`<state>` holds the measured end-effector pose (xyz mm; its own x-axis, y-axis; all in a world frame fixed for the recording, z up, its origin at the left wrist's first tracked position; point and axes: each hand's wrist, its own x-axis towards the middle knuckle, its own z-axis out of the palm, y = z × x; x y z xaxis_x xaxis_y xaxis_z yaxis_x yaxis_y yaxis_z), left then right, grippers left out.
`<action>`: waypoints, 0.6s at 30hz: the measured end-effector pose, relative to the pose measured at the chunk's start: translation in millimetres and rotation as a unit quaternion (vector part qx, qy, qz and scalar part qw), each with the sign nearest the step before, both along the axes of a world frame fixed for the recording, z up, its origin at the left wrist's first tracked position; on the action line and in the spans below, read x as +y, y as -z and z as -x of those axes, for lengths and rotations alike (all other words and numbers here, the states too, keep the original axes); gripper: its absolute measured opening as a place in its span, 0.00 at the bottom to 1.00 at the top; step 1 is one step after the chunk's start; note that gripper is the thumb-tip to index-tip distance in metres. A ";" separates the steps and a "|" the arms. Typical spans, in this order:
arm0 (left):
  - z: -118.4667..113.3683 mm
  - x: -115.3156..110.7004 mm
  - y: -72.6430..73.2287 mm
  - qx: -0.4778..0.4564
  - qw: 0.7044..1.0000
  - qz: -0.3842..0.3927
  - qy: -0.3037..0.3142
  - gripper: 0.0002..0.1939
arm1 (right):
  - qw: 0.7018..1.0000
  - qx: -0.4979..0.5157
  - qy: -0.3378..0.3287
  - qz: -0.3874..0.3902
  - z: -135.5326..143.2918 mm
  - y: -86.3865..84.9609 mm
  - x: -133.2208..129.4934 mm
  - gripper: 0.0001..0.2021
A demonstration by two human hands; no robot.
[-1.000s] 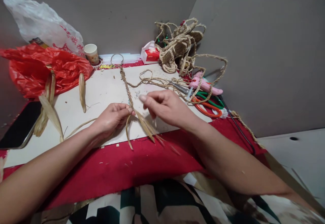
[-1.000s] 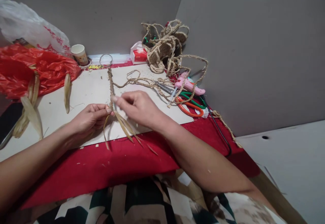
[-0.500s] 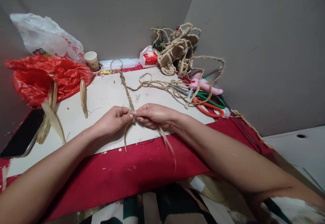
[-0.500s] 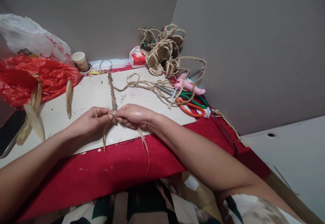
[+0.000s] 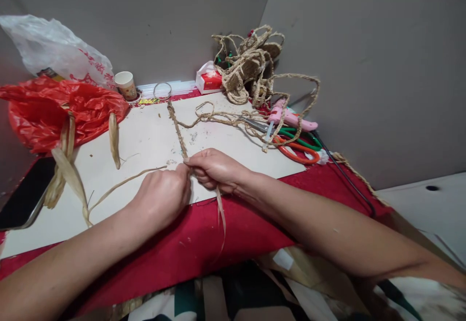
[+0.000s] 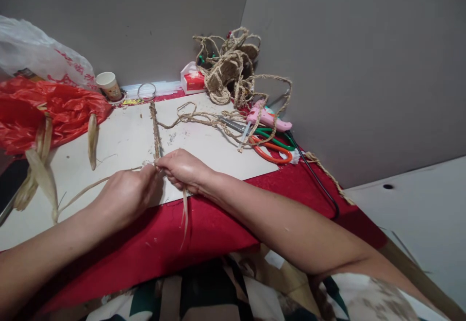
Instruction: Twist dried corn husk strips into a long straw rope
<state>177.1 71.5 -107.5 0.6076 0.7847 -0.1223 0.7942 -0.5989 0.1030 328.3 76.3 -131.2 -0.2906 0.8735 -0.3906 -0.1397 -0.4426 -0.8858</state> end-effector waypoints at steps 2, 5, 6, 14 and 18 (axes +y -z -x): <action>-4.0 -9.8 5.8 0.035 0.999 0.000 0.011 0.18 | 1.000 0.019 0.000 0.023 1.3 -3.5 -1.8 0.17; -5.9 -21.9 6.2 0.025 0.998 0.029 0.039 0.16 | 0.998 0.024 -0.016 0.049 -0.2 -7.4 -2.3 0.10; -5.1 -23.7 3.6 -0.007 0.997 0.047 0.052 0.15 | 0.998 0.032 -0.022 0.054 -1.6 -8.5 -1.9 0.09; 3.4 18.1 -6.1 -0.421 0.890 0.126 -0.119 0.08 | 0.991 0.108 -0.062 0.040 -12.1 -11.7 4.1 0.07; -0.6 30.6 9.6 -0.469 0.769 0.406 -0.156 0.10 | 0.991 0.086 -0.096 0.026 -13.4 -5.7 6.4 0.06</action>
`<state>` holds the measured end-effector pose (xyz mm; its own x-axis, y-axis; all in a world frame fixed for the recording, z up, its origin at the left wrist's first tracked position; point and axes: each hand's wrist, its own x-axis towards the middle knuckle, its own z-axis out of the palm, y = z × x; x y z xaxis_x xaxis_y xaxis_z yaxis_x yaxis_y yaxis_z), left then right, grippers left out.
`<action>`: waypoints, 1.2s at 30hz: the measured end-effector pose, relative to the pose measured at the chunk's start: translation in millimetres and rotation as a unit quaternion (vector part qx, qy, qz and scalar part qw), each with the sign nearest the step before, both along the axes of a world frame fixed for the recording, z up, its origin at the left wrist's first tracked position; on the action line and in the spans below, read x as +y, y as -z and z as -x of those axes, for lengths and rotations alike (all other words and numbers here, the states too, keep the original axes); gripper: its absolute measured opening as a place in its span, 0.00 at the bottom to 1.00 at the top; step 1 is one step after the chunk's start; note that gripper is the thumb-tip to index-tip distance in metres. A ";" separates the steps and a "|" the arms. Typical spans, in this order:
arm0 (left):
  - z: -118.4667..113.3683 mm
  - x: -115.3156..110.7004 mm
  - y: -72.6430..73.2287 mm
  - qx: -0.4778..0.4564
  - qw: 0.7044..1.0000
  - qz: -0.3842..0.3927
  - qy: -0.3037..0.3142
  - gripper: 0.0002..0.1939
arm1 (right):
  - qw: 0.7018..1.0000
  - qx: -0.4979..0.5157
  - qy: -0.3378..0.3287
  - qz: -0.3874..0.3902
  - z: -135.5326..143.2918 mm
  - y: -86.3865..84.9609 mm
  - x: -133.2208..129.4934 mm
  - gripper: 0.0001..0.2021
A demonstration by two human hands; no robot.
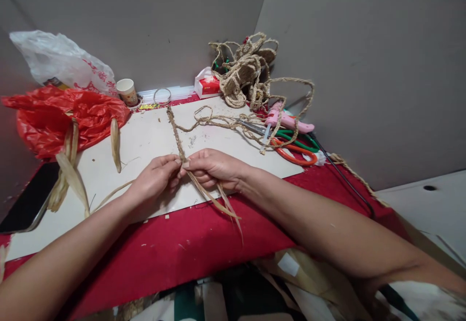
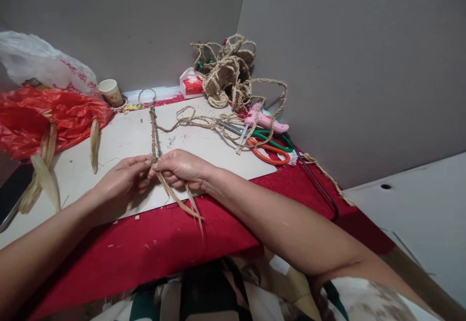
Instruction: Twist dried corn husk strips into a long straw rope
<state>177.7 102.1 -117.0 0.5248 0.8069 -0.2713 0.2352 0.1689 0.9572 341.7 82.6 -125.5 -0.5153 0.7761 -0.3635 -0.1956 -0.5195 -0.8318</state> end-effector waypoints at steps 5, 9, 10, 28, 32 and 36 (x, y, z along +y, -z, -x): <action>3.1 3.1 -1.5 0.052 0.997 -0.048 0.035 0.13 | 0.993 -0.076 -0.034 -0.088 -6.5 4.3 2.7 0.06; 5.0 6.9 -4.0 0.074 0.995 -0.037 0.052 0.13 | 0.951 -0.201 -0.039 -0.230 -6.7 2.0 1.4 0.08; 4.9 7.1 -3.3 0.077 0.995 -0.020 0.052 0.14 | 0.937 -0.238 -0.037 -0.253 -5.7 0.7 0.0 0.08; -0.8 -9.4 11.7 -0.021 0.998 0.026 -0.048 0.18 | 0.737 -0.513 -0.071 -0.435 11.1 -18.1 -36.4 0.14; -5.6 -16.8 7.2 -0.057 0.993 0.070 -0.069 0.14 | 0.686 -0.557 -0.108 -0.455 15.2 -17.4 -45.8 0.14; -5.9 -17.3 3.3 -0.048 0.995 0.066 -0.061 0.09 | 0.709 -0.441 -0.287 -0.469 4.6 -35.6 -50.8 0.12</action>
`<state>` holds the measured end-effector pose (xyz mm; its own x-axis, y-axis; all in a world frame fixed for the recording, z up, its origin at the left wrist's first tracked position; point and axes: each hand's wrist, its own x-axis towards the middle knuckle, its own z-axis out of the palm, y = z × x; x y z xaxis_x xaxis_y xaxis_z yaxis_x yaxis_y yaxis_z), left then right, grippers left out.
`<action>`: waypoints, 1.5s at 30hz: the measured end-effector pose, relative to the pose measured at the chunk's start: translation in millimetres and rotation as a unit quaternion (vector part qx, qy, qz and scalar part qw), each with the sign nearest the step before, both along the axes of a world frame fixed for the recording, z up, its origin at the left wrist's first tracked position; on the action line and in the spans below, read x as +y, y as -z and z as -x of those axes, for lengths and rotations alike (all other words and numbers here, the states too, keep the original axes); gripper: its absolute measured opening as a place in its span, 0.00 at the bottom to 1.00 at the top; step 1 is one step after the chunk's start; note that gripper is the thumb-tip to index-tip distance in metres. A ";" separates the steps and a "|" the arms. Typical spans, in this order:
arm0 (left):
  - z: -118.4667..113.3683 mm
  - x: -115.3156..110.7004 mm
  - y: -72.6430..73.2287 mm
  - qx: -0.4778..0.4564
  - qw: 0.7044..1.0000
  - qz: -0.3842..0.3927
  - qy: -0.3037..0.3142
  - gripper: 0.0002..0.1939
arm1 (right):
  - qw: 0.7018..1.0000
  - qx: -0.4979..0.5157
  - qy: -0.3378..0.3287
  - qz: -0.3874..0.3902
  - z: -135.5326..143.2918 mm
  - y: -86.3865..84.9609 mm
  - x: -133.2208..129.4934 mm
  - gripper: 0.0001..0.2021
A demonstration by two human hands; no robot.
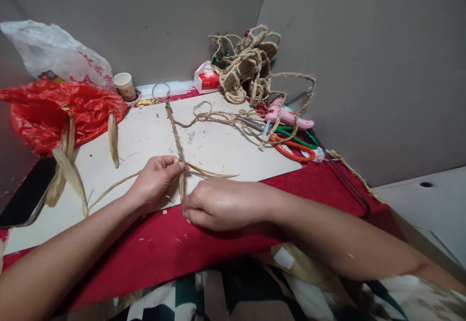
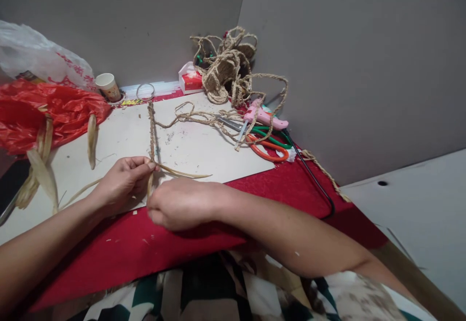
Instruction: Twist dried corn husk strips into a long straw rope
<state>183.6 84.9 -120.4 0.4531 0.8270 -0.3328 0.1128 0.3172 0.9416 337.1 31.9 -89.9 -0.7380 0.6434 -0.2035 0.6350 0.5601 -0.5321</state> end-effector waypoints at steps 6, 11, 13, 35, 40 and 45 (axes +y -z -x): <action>1.8 2.6 -1.7 -0.001 1.000 -0.014 0.015 0.12 | 0.952 0.219 0.213 -0.013 -22.1 -5.9 24.4 0.18; 1.5 4.6 -0.3 -0.015 0.999 -0.018 0.035 0.10 | 0.925 0.251 0.277 0.071 -14.9 25.3 50.4 0.18; 1.2 4.5 0.6 -0.014 0.999 -0.025 0.030 0.10 | 0.928 0.240 0.253 0.131 -10.4 34.2 53.4 0.20; 44.1 36.6 -35.0 0.226 0.951 -0.108 0.182 0.13 | 0.892 0.308 0.210 0.254 -17.6 41.9 60.9 0.18; 82.4 41.3 -42.6 0.358 0.907 -0.180 0.133 0.12 | 0.832 0.365 0.230 0.348 -19.3 43.0 62.2 0.15; 81.4 32.4 -21.3 0.407 0.844 -0.343 0.071 0.09 | 0.811 0.377 0.233 0.381 -21.0 44.0 64.4 0.15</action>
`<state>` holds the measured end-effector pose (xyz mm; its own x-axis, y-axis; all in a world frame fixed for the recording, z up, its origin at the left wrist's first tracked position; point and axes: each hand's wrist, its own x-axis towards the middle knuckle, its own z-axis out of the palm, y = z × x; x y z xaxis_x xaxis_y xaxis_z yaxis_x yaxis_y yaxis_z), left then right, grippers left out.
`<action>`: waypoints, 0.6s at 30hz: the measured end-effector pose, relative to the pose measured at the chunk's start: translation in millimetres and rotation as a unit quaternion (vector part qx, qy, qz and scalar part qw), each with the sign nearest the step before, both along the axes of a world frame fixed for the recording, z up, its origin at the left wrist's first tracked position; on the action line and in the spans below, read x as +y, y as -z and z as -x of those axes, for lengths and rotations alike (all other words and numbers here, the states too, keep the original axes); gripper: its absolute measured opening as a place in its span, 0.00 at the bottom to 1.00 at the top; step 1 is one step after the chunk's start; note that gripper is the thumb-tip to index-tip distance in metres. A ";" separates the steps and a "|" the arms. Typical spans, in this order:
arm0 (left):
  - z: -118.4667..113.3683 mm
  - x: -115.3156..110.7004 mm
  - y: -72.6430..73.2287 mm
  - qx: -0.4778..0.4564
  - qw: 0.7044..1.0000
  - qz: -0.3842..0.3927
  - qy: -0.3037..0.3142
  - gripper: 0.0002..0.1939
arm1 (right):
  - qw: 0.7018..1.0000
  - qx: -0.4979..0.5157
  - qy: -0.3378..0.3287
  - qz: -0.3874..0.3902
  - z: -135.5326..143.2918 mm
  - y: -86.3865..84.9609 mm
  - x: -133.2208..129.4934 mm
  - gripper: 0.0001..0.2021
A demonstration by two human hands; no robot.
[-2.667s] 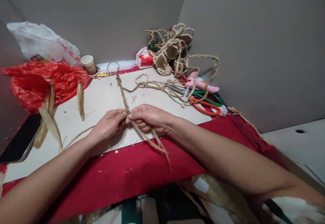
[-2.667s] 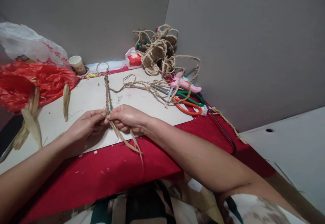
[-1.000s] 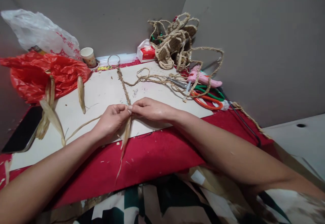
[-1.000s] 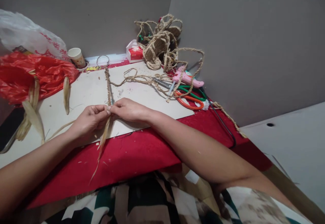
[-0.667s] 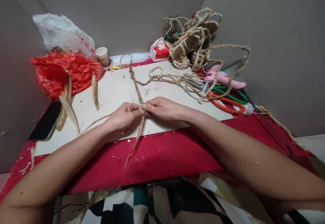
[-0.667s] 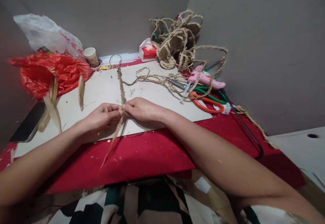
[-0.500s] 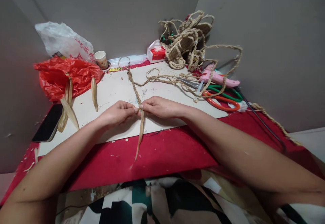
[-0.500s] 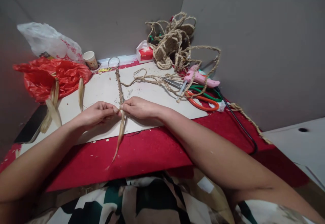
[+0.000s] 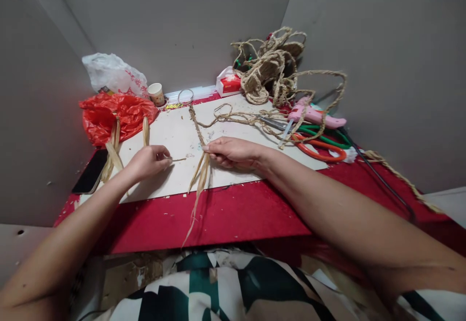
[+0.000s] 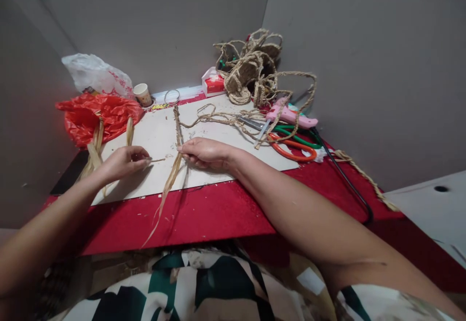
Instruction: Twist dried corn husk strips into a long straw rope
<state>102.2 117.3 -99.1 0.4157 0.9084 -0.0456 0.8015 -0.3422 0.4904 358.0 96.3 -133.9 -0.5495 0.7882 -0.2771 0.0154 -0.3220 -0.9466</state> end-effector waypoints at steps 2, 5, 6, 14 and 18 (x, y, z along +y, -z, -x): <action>-7.8 -1.6 13.1 -0.012 0.998 -0.058 0.017 0.06 | 1.000 0.004 -0.001 0.007 -0.8 -0.2 -0.1 0.15; -16.5 -0.9 25.1 -0.049 0.994 -0.089 0.030 0.02 | 1.000 0.005 -0.003 0.012 -2.1 -1.4 -0.5 0.14; -18.3 -0.9 25.4 -0.060 0.995 -0.081 0.028 0.03 | 1.000 0.004 -0.004 0.010 -2.6 -1.8 -0.6 0.14; -39.1 -16.5 0.2 -0.333 0.911 0.243 0.004 0.10 | 0.999 0.032 -0.040 -0.014 -3.7 1.9 0.9 0.14; -53.0 -21.4 7.0 -0.381 0.862 0.333 0.010 0.06 | 0.998 0.038 -0.044 -0.020 -3.3 3.2 0.7 0.16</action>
<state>155.2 95.8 -106.1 0.5704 0.7790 -0.2605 0.1563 0.2085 0.9655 361.4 97.0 -137.1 -0.6357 0.7452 -0.2016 -0.0308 -0.2854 -0.9579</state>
